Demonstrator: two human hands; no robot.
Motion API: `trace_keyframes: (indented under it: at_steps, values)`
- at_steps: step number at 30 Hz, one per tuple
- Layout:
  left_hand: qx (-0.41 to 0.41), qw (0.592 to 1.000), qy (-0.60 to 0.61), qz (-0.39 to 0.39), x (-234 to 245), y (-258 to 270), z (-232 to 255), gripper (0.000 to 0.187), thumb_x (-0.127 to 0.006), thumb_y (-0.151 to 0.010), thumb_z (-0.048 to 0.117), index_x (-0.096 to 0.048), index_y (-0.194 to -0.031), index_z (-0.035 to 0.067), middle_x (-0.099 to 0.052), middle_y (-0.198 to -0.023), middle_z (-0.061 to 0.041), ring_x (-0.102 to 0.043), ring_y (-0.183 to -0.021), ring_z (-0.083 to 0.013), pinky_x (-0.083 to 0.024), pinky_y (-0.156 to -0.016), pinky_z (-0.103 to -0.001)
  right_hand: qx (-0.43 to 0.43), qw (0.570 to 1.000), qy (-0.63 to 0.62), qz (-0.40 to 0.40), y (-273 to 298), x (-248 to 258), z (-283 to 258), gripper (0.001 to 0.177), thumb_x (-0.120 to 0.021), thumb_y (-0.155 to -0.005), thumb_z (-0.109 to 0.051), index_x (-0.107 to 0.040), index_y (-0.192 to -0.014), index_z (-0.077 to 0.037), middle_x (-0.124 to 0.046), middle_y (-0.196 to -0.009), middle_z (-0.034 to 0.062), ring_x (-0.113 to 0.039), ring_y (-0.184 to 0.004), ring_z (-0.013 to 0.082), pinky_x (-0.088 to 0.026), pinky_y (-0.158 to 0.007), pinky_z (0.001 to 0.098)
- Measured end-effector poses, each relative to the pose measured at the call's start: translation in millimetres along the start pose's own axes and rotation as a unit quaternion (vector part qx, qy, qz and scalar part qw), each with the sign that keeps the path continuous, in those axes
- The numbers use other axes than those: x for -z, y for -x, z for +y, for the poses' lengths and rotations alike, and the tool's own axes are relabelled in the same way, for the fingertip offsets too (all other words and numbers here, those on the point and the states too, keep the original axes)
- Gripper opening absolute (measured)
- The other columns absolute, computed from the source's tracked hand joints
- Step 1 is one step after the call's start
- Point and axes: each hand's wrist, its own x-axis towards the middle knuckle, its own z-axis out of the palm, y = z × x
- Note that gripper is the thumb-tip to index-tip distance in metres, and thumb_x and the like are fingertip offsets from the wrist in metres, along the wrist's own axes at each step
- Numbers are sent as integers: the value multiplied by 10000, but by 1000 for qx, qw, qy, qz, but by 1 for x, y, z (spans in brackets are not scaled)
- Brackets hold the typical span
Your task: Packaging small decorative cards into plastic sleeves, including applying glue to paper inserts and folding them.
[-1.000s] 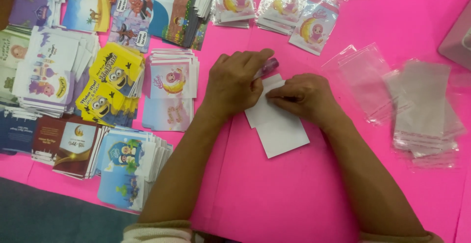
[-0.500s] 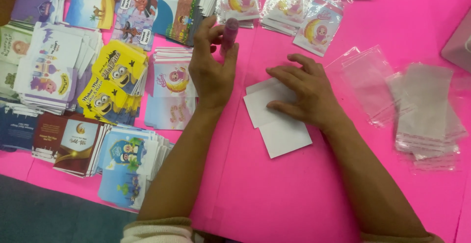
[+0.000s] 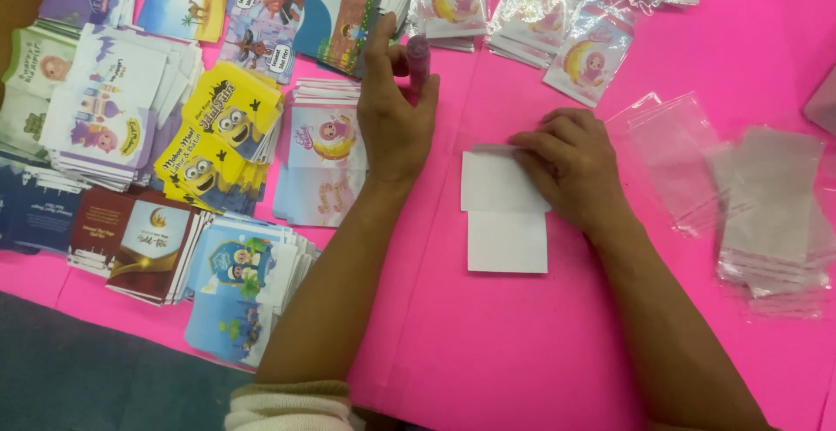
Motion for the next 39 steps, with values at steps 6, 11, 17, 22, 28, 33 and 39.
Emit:
trace_keyframes:
  at_steps: [6, 11, 17, 22, 28, 33, 39]
  values:
    - [13, 1000, -14, -2, 0, 1, 1, 881, -879, -925, 106, -276, -1558, 214, -537, -1333, -84, -587, -1104, -231, -612, -872, -354, -27, 1000, -13, 5, -3, 4, -3, 80, -756, -983, -8, -751, -1052, -48, -698, -902, 67, -612, -1016, 314, -479, -911, 442]
    - [-126, 987, -27, 96, -6, 5, 8, 251, -666, -1012, 196, -573, -1236, 132, -591, -1026, -7, -567, -907, -177, -555, -765, -297, -63, 996, -22, 52, 1, -4, 2, 62, -763, -972, -7, -763, -1024, -41, -681, -862, 76, -634, -1013, 315, -501, -896, 435]
    - [-164, 985, -31, -43, -14, 13, 5, 129, -671, -905, 98, -712, -997, 177, -661, -772, 65, -600, -630, -102, -560, -607, -240, -137, 983, -68, 100, 7, -6, 9, 109, -744, -969, 17, -773, -1057, -39, -674, -858, 87, -651, -1059, 318, -551, -863, 423]
    - [-120, 984, -11, -133, -11, 14, 8, 131, -745, -884, 128, -759, -997, 194, -719, -756, 69, -619, -606, -77, -562, -585, -202, -151, 983, -60, 87, 4, -2, 1, 121, -767, -958, 16, -779, -1070, -28, -684, -857, 90, -642, -1045, 306, -560, -882, 425]
    - [-151, 974, 18, -170, -4, 13, 23, 181, -714, -870, 28, -753, -1017, 126, -710, -740, -17, -654, -667, -167, -577, -651, -292, -118, 989, -12, 82, 3, -10, 4, 233, -781, -966, -40, -756, -1197, -52, -682, -876, 78, -631, -1031, 293, -547, -908, 428]
    - [-170, 980, -23, -103, -16, 14, 4, 284, -636, -892, 5, -722, -1101, 176, -713, -813, 37, -673, -779, -164, -585, -748, -307, -101, 992, 7, 71, 4, -11, 7, 223, -761, -978, -35, -748, -1200, -54, -657, -861, 78, -622, -1021, 305, -513, -923, 435]
    - [-169, 973, -77, -137, -10, 14, 7, 452, -723, -787, 7, -690, -1201, 186, -704, -770, 77, -637, -780, -154, -570, -769, -316, -100, 993, 21, 61, 5, -7, 4, 174, -764, -969, -28, -756, -1142, -49, -635, -850, 71, -621, -1036, 303, -508, -921, 428]
